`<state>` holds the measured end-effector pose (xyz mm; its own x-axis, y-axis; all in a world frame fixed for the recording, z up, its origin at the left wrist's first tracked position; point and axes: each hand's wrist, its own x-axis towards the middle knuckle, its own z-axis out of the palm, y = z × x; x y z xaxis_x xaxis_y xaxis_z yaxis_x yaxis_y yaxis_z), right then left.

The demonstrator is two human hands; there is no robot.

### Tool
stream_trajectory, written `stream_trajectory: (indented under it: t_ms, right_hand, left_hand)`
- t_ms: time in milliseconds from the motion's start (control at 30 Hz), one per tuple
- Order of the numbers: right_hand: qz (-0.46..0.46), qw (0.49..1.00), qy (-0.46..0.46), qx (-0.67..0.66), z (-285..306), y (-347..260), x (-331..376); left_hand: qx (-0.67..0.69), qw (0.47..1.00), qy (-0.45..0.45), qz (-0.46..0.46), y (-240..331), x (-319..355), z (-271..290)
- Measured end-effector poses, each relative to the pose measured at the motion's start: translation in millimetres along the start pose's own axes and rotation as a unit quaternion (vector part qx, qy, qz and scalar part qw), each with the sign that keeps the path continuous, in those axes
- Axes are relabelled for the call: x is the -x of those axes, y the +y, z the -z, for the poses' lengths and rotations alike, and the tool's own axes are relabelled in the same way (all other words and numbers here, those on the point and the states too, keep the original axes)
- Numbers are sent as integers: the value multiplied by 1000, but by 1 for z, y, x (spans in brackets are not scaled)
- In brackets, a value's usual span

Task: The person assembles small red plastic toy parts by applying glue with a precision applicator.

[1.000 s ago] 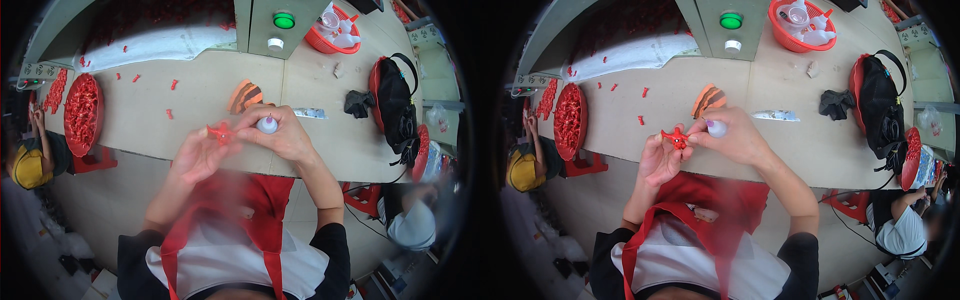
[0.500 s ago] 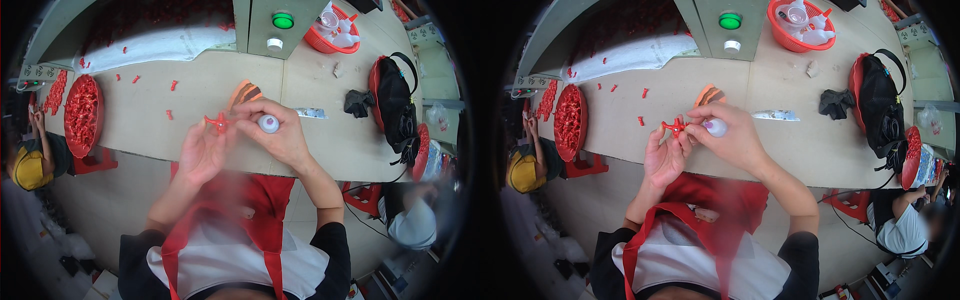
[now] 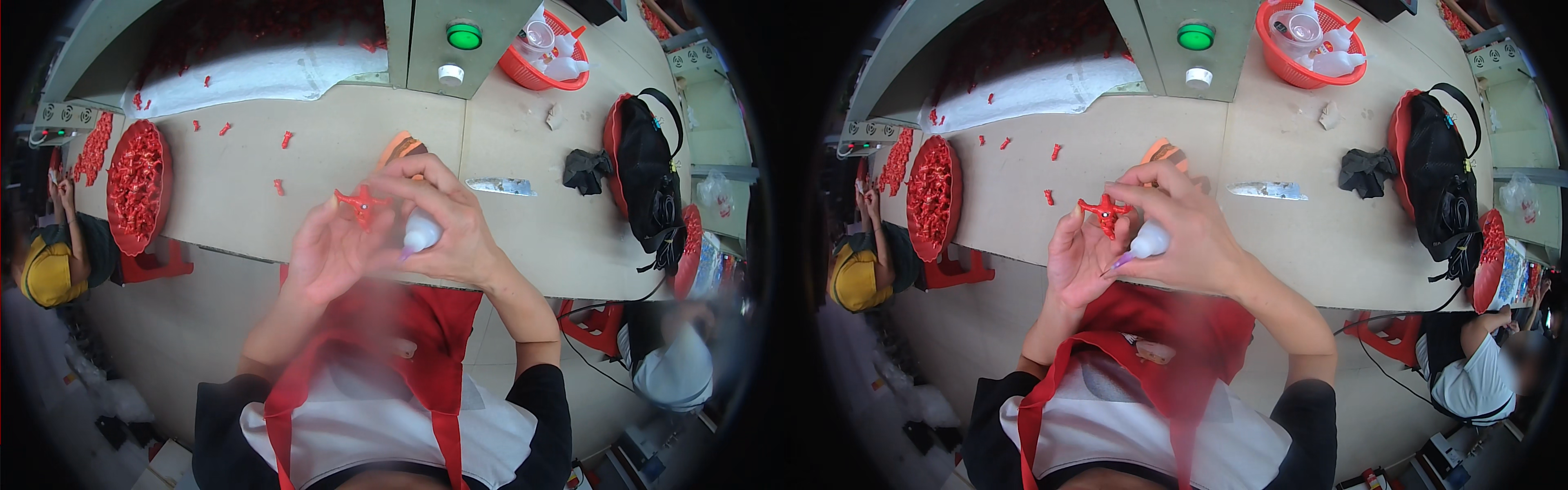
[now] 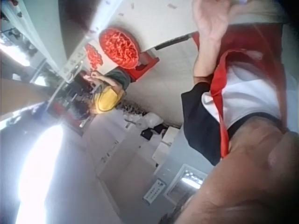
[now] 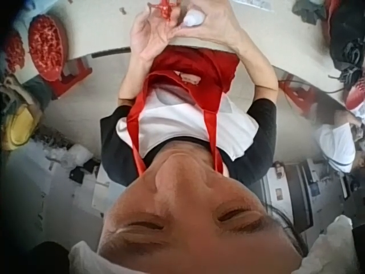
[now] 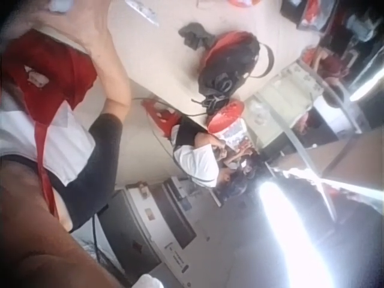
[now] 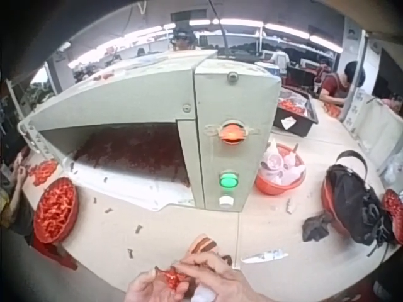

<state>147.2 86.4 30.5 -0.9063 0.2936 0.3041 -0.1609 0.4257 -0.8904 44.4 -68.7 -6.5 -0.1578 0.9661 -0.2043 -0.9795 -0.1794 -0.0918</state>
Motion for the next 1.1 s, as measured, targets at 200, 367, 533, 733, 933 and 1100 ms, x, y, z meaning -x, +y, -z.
stream_trajectory:
  t_ms: [200, 367, 533, 733, 933, 1100]
  right_hand:
    - [19, 996, -11, 83, -9, 4, 4]
    - [16, 995, -11, 98, -10, 3, 4]
    - [18, 994, -12, 107, -10, 2, 4]
    - [25, 993, 0, 114, -12, 5, 4]
    - [37, 996, 80, 16, -10, 4, 2]
    - [-13, 998, 49, -29, -8, 4, 3]
  left_hand:
    - [-92, 995, 37, -23, -4, 0, -1]
    - [-107, 994, 28, -24, -5, -2, -1]
    - [-101, 993, 51, -23, -3, -3, 1]
    - [-90, 993, 64, -38, -6, -4, -4]
    - [-602, 740, 69, -291, -9, 3, -15]
    - [-683, 618, 87, -381, -14, 5, -17]
